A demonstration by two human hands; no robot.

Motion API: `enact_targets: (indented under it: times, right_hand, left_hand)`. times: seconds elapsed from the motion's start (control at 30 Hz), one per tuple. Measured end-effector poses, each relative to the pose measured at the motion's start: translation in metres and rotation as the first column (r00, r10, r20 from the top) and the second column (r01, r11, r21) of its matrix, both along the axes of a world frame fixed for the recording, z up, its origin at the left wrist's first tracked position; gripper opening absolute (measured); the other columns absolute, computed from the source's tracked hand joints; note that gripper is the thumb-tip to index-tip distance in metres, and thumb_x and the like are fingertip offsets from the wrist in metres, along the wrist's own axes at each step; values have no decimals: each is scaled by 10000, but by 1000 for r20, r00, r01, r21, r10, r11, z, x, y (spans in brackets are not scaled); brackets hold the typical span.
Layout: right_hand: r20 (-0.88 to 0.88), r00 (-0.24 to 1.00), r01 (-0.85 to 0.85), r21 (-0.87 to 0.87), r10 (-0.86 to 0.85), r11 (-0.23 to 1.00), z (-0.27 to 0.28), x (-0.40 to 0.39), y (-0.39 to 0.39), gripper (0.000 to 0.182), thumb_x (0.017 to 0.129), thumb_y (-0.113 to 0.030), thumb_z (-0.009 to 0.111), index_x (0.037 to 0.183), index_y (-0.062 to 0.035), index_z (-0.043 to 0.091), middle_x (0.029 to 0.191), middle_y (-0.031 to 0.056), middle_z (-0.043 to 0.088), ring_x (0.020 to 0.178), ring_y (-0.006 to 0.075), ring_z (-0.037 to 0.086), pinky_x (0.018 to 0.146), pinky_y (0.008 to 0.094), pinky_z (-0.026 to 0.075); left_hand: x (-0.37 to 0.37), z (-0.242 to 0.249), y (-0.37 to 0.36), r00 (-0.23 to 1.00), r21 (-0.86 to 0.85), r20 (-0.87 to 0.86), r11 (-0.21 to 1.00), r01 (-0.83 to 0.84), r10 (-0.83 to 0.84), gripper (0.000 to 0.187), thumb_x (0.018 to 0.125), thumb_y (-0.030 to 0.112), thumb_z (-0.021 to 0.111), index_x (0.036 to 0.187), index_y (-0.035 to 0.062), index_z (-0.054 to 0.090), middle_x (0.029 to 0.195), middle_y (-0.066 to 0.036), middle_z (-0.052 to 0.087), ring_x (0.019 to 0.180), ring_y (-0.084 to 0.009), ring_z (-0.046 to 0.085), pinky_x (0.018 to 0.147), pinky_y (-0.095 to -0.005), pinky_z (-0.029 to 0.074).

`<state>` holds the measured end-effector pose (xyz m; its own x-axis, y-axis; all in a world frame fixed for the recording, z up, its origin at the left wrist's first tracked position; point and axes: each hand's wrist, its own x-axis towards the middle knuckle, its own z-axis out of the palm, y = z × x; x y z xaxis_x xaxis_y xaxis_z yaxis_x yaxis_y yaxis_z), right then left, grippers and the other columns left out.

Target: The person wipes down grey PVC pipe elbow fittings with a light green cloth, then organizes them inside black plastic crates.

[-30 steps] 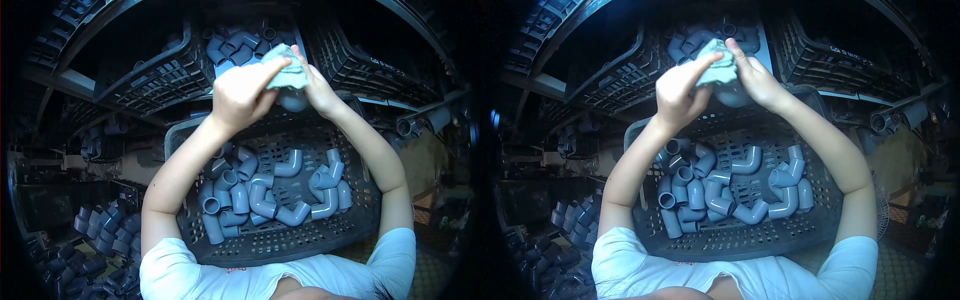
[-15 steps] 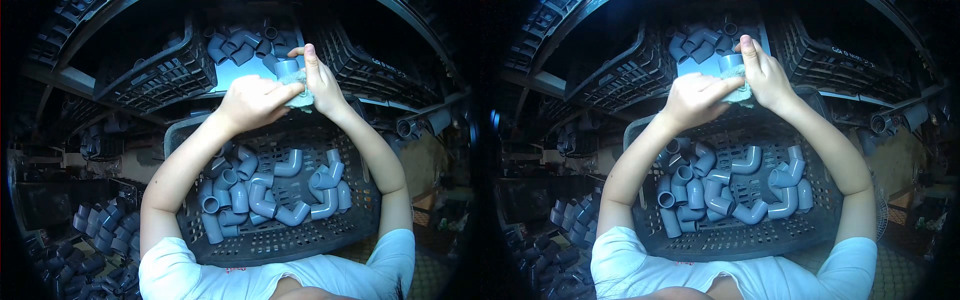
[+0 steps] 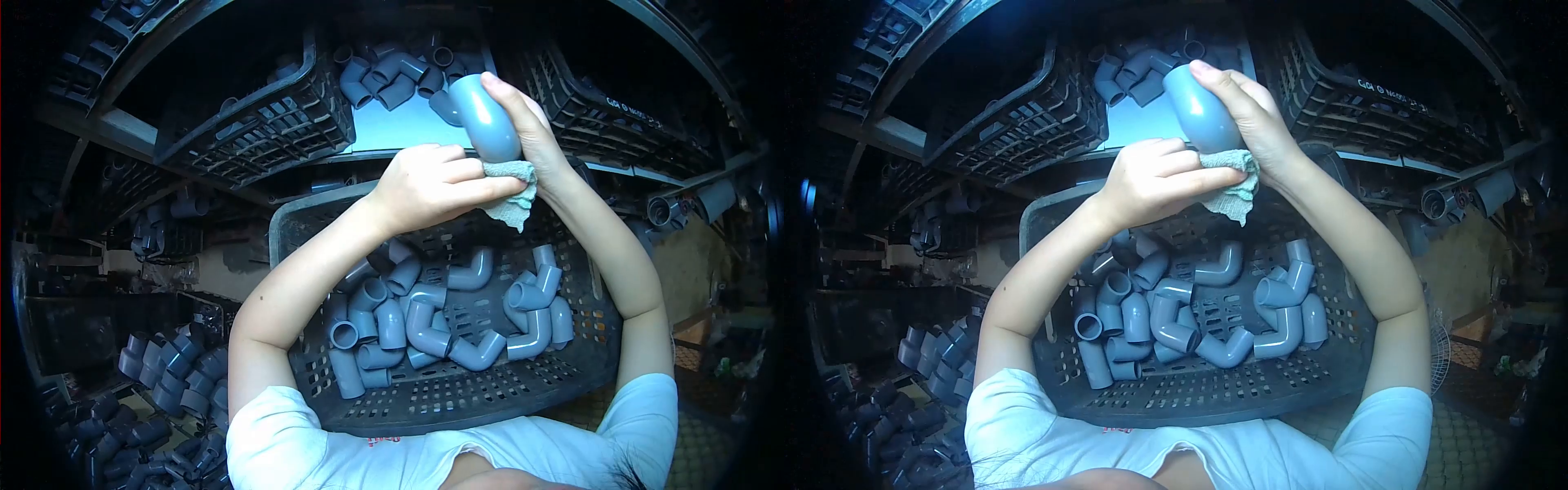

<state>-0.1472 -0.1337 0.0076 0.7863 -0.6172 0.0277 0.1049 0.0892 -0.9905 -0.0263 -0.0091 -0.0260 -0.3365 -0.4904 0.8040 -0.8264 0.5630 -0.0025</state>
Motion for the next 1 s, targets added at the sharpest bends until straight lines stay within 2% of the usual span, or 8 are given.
enact_targets:
  times: [0.23, 0.37, 0.47, 0.53, 0.67, 0.73, 0.8, 1.0]
  right_hand:
    - [-1, 989, -148, 17, 148, 989, -8, -1, -1, 506, 937, -530, 606, 1058, -40, 638, 943, 38, 651, 842, 84, 631, 747, 232, 513]
    - [-22, 993, -112, 124, 116, 986, 2, -4, 7, 554, 990, -529, 461, 1237, -50, 588, 1084, 59, 645, 1039, 130, 621, 915, 292, 491]
    - [33, 988, -151, 125, 148, 981, -2, -3, 11, 569, 1020, -489, 354, 1316, -38, 534, 1184, 83, 612, 1114, 150, 588, 972, 313, 466]
    - [92, 984, -152, -33, 155, 988, -4, -1, 16, 552, 1036, -404, 243, 1384, -40, 471, 1297, 119, 559, 1174, 183, 554, 1025, 346, 435]
    - [136, 969, -208, -11, 208, 978, -8, -1, 11, 532, 1024, -377, 250, 1418, -69, 433, 1335, 105, 529, 1233, 186, 518, 1042, 341, 408]
    - [59, 991, -121, 57, 118, 991, 6, -1, 23, 535, 1019, -376, 268, 1445, -81, 397, 1364, 102, 506, 1278, 183, 479, 1066, 343, 377]
    - [44, 986, -159, -40, 161, 987, 3, 1, 21, 535, 1020, -364, 264, 1460, -82, 378, 1401, 96, 480, 1296, 183, 456, 1082, 344, 357]
    - [165, 966, -174, -156, 199, 972, -5, 7, 5, 515, 1026, -348, 268, 1461, -94, 371, 1407, 107, 470, 1250, 200, 495, 1065, 347, 382]
  left_hand:
    - [4, 14, 2, 985, -127, -66, 977, -169, 162, 458, 700, 50, 705, 1137, 183, 721, 629, 22, 502, 531, -161, 489, 527, -303, 441]
    - [29, 16, 9, 908, 41, -291, 952, -303, 302, 514, 714, -97, 634, 1209, 41, 662, 1122, -157, 709, 898, -287, 722, 745, -324, 563]
    - [31, 10, 7, 918, 31, -247, 950, -311, 309, 530, 706, -80, 652, 1221, 44, 658, 1035, -161, 717, 804, -266, 719, 688, -323, 562]
    - [11, 10, 9, 951, -58, -25, 949, -308, 308, 574, 676, -2, 687, 1223, 174, 682, 711, -31, 619, 552, -178, 579, 516, -303, 465]
    - [20, 14, 5, 914, -80, 37, 913, -400, 404, 563, 695, -1, 668, 1226, 188, 677, 677, -26, 585, 516, -185, 548, 498, -307, 448]
    - [33, 12, 0, 874, 94, -289, 921, -379, 390, 539, 757, -63, 621, 1271, 101, 636, 878, -135, 698, 703, -256, 684, 639, -338, 545]
    - [33, 10, 4, 861, 141, -336, 925, -354, 381, 525, 772, -70, 615, 1275, 78, 624, 968, -170, 707, 777, -273, 705, 696, -349, 565]
    - [10, 4, 2, 956, -11, 20, 956, -294, 294, 535, 727, -10, 646, 1226, 182, 668, 671, -25, 567, 582, -187, 594, 556, -330, 501]
